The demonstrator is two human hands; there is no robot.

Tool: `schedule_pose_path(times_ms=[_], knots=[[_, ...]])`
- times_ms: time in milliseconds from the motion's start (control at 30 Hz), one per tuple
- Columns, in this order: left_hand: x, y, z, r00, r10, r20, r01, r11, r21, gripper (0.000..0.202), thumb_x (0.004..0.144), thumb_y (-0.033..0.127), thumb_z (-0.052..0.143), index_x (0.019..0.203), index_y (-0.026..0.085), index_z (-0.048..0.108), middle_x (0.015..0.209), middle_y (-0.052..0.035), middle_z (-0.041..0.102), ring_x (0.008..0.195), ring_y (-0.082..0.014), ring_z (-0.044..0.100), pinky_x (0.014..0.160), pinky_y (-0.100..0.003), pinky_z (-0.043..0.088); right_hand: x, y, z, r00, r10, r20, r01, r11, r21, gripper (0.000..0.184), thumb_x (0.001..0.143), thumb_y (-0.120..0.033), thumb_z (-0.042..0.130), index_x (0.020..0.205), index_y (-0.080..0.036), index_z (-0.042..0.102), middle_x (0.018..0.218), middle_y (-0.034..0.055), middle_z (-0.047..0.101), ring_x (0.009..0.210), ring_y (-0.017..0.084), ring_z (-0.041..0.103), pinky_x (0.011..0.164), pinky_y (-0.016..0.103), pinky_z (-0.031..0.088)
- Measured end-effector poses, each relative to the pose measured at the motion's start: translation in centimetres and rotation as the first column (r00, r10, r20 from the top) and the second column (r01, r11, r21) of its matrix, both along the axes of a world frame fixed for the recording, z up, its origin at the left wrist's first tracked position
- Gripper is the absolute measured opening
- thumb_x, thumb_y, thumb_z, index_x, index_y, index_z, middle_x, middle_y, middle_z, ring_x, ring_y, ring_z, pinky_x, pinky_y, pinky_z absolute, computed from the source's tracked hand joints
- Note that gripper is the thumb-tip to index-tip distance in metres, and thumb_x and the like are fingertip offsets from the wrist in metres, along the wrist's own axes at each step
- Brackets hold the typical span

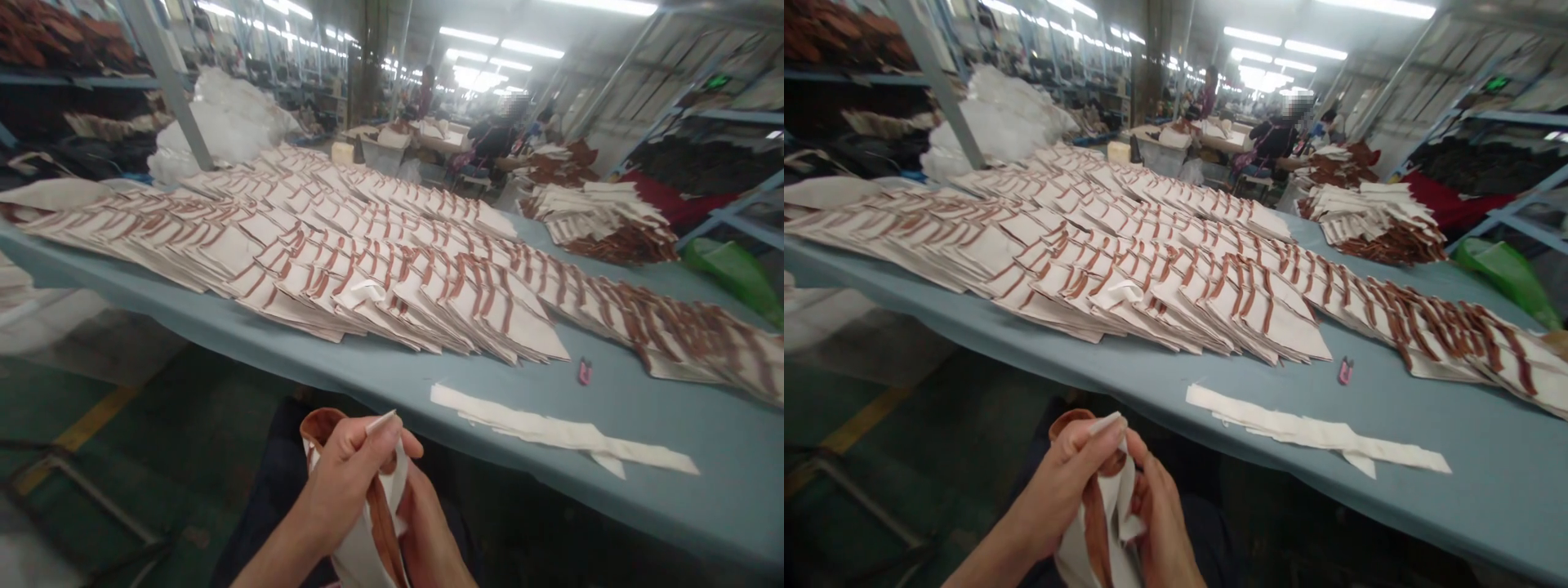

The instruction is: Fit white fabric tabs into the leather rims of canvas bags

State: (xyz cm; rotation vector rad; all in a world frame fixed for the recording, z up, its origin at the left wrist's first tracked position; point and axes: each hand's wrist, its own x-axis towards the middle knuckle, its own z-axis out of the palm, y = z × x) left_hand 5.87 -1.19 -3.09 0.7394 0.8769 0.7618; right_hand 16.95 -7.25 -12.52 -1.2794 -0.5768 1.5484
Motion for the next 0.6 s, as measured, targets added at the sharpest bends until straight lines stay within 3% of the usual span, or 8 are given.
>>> schedule_pose_path(times_ms=[67, 133, 233, 333, 433, 533, 600], knots=[[-0.2, -0.1, 0.4, 0.996, -0.085, 0.007, 0.085, 0.996, 0.028, 0.057, 0.078, 0.069, 0.074, 0.079, 0.012, 0.077, 0.056, 0.0038, 0.046, 0.048, -0.012, 0.051, 0.048, -0.022, 0.045, 1.5, -1.5, -0.5, 0.978, -0.024, 0.207, 0.025, 1.0, 0.0, 0.05, 0.087, -0.07, 0.064, 0.09, -0.021, 0.071, 0.072, 0.0029, 0.067, 0.063, 0.02, 0.063, 0.055, 0.028, 0.048], [-0.4, -0.1, 1.1, 0.991, -0.136, -0.002, 0.135, 0.988, 0.076, 0.057, 0.08, 0.067, 0.071, 0.076, 0.011, 0.078, 0.056, 0.0044, 0.041, 0.051, -0.01, 0.043, 0.05, -0.021, 0.038, 3.3, -2.5, -0.2, 0.901, -0.08, 0.427, 0.063, 0.997, 0.053, 0.047, 0.085, -0.068, 0.068, 0.088, -0.021, 0.071, 0.078, 0.0041, 0.07, 0.072, 0.023, 0.067, 0.064, 0.03, 0.052], [-0.5, -0.1, 1.8, 0.989, -0.146, -0.019, 0.147, 0.986, 0.08, 0.055, 0.086, 0.062, 0.065, 0.073, 0.01, 0.079, 0.056, 0.0049, 0.034, 0.054, -0.01, 0.033, 0.052, -0.022, 0.03, 5.9, -3.2, 1.9, 0.771, -0.147, 0.62, 0.076, 0.987, 0.139, 0.044, 0.092, -0.064, 0.062, 0.089, -0.021, 0.072, 0.084, 0.0047, 0.073, 0.08, 0.024, 0.069, 0.074, 0.031, 0.054], [-0.2, -0.2, 1.9, 0.986, -0.165, -0.018, 0.165, 0.986, 0.007, 0.056, 0.086, 0.062, 0.061, 0.075, 0.01, 0.079, 0.057, 0.0053, 0.031, 0.054, -0.0104, 0.029, 0.052, -0.023, 0.025, 7.1, -3.1, 5.2, 0.727, -0.165, 0.666, 0.02, 0.975, 0.22, 0.037, 0.1, -0.054, 0.055, 0.099, -0.022, 0.072, 0.097, 0.0067, 0.075, 0.093, 0.024, 0.071, 0.083, 0.029, 0.056], [0.2, -0.5, 1.9, 0.98, -0.199, -0.016, 0.198, 0.979, -0.058, 0.057, 0.083, 0.066, 0.062, 0.07, 0.011, 0.073, 0.056, 0.006, 0.031, 0.052, -0.0099, 0.025, 0.05, -0.024, 0.02, 6.7, -1.9, 8.3, 0.71, -0.24, 0.662, -0.031, 0.929, 0.37, 0.036, 0.098, -0.054, 0.058, 0.109, -0.023, 0.073, 0.108, 0.0082, 0.074, 0.102, 0.025, 0.069, 0.092, 0.032, 0.056], [0.5, -0.9, 1.8, 0.978, -0.208, -0.007, 0.206, 0.972, -0.11, 0.06, 0.076, 0.071, 0.067, 0.054, 0.018, 0.053, 0.054, 0.0057, 0.034, 0.05, -0.0095, 0.026, 0.048, -0.025, 0.02, 5.5, 0.0, 10.3, 0.72, -0.238, 0.652, -0.107, 0.89, 0.444, 0.036, 0.095, -0.051, 0.064, 0.114, -0.022, 0.071, 0.118, 0.0106, 0.071, 0.112, 0.027, 0.066, 0.098, 0.036, 0.055], [0.4, -1.2, 1.4, 0.984, -0.177, -0.008, 0.174, 0.974, -0.146, 0.061, 0.071, 0.074, 0.07, 0.055, 0.02, 0.046, 0.052, 0.0054, 0.038, 0.05, -0.01, 0.029, 0.048, -0.025, 0.023, 4.6, 1.1, 11.0, 0.768, -0.155, 0.621, -0.183, 0.876, 0.445, 0.033, 0.092, -0.049, 0.067, 0.109, -0.021, 0.072, 0.115, 0.0104, 0.071, 0.111, 0.027, 0.067, 0.096, 0.035, 0.056]])
